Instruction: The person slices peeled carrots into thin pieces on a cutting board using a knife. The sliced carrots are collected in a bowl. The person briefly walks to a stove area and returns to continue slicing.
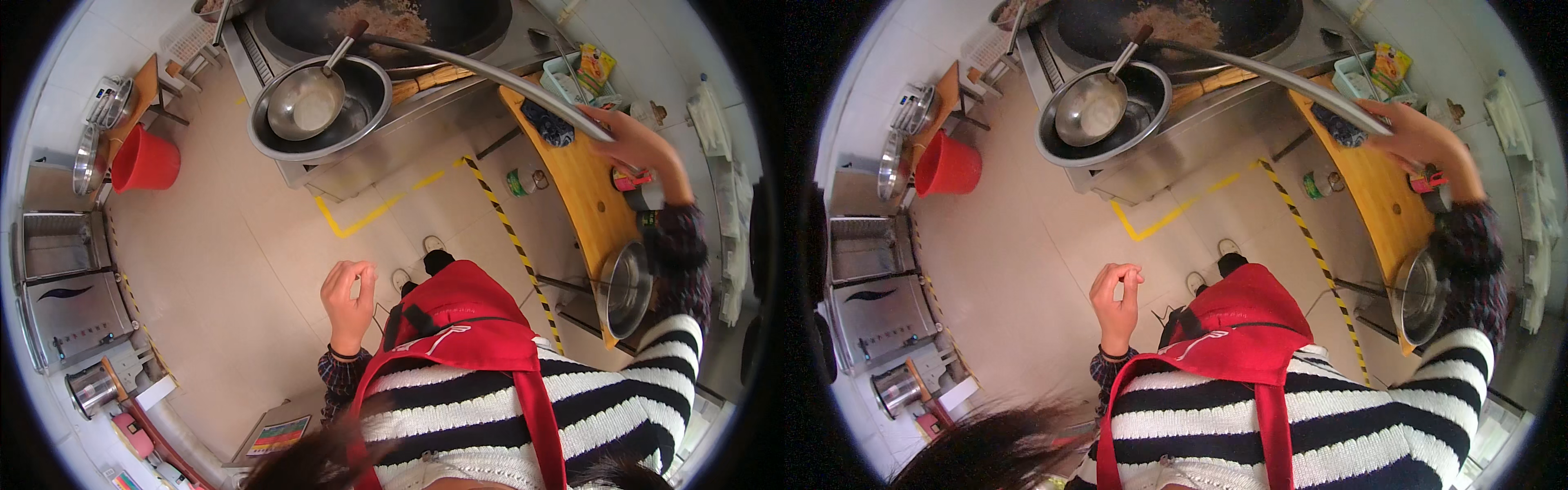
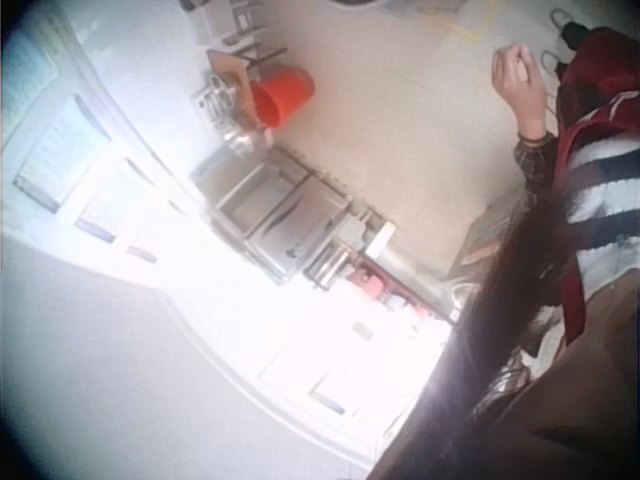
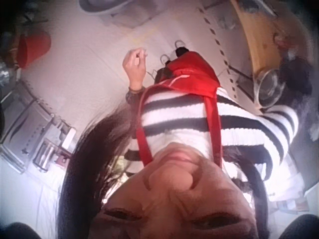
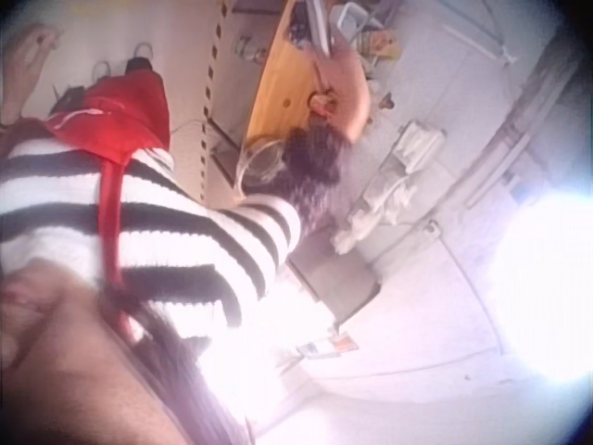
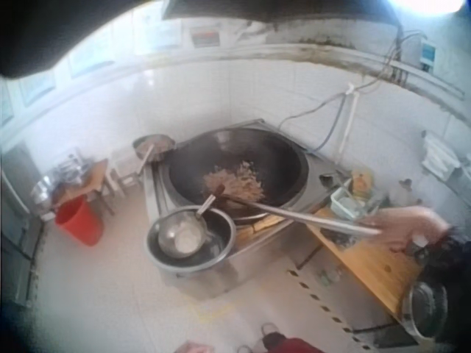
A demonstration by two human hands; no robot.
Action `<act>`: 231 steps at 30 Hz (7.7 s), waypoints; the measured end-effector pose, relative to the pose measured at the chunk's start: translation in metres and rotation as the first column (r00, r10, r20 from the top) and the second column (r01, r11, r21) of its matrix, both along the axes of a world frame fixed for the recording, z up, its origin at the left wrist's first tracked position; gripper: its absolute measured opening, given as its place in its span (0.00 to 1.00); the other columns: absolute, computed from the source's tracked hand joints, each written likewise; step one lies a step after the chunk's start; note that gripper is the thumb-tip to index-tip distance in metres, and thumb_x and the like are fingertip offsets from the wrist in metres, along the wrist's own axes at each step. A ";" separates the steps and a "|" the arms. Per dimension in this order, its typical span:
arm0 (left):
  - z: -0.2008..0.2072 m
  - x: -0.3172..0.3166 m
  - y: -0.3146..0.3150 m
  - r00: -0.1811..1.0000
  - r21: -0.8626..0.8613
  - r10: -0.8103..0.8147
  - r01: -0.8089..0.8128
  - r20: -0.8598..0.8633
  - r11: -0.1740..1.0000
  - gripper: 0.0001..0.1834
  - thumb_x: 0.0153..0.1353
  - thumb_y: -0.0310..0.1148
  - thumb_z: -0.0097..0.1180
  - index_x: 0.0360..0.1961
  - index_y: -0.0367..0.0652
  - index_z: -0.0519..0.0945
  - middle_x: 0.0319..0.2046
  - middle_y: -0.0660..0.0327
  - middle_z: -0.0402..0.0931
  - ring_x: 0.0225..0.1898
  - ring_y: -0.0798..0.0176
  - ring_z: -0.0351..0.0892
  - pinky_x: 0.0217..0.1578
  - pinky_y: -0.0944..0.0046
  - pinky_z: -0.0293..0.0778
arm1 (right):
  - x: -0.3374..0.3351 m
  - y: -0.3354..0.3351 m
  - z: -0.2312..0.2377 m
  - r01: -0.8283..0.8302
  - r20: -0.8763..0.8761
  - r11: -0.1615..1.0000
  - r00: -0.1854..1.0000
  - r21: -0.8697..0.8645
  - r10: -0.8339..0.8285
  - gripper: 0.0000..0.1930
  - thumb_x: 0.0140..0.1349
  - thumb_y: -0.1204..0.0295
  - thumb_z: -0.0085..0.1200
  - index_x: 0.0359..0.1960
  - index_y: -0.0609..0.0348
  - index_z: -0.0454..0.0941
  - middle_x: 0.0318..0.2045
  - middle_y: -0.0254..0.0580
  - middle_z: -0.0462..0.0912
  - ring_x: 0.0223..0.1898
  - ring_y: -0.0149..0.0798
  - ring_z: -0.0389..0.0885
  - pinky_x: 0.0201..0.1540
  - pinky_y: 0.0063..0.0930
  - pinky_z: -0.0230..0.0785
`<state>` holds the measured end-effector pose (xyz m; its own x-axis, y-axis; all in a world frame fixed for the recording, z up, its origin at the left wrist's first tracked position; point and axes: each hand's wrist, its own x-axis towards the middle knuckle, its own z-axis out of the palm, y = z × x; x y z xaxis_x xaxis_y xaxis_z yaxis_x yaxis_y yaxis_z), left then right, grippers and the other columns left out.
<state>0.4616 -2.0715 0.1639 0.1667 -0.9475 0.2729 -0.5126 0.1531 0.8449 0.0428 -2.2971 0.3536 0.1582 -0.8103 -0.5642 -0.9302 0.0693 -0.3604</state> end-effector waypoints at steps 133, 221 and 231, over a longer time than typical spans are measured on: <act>0.047 -0.675 1.250 -0.938 0.087 -0.140 0.176 0.317 -0.981 0.06 0.66 0.27 0.58 0.33 0.37 0.82 0.26 0.58 0.80 0.27 0.61 0.78 0.32 0.63 0.73 | 0.047 1.596 -0.197 0.400 0.166 -0.862 -0.870 -0.312 -0.464 0.21 0.62 0.56 0.60 0.52 0.53 0.77 0.38 0.52 0.87 0.43 0.55 0.86 0.44 0.50 0.77; -0.161 -0.508 2.104 -0.482 0.595 0.869 -0.667 0.112 -0.448 0.33 0.57 0.38 0.65 0.62 0.42 0.68 0.54 0.48 0.75 0.50 0.44 0.80 0.49 0.48 0.77 | 0.035 2.009 -0.252 -0.946 0.305 -0.199 -0.274 -0.255 0.912 0.24 0.65 0.67 0.59 0.63 0.56 0.75 0.14 0.38 0.71 0.15 0.36 0.70 0.22 0.31 0.62; -0.093 -0.511 2.117 -0.378 0.240 0.922 -0.905 -0.080 -0.350 0.26 0.50 0.28 0.65 0.50 0.42 0.69 0.38 0.50 0.78 0.39 0.41 0.81 0.38 0.52 0.78 | 0.024 2.054 -0.210 -0.863 0.360 -0.085 -0.295 -0.498 0.885 0.14 0.67 0.71 0.57 0.52 0.61 0.83 0.13 0.42 0.73 0.13 0.34 0.71 0.20 0.29 0.65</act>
<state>-0.0491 0.0451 0.0711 0.8477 0.5300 0.0231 0.2183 -0.3882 0.8954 0.0666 -0.2431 0.1437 0.8841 0.4671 0.0157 0.3624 -0.6640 -0.6541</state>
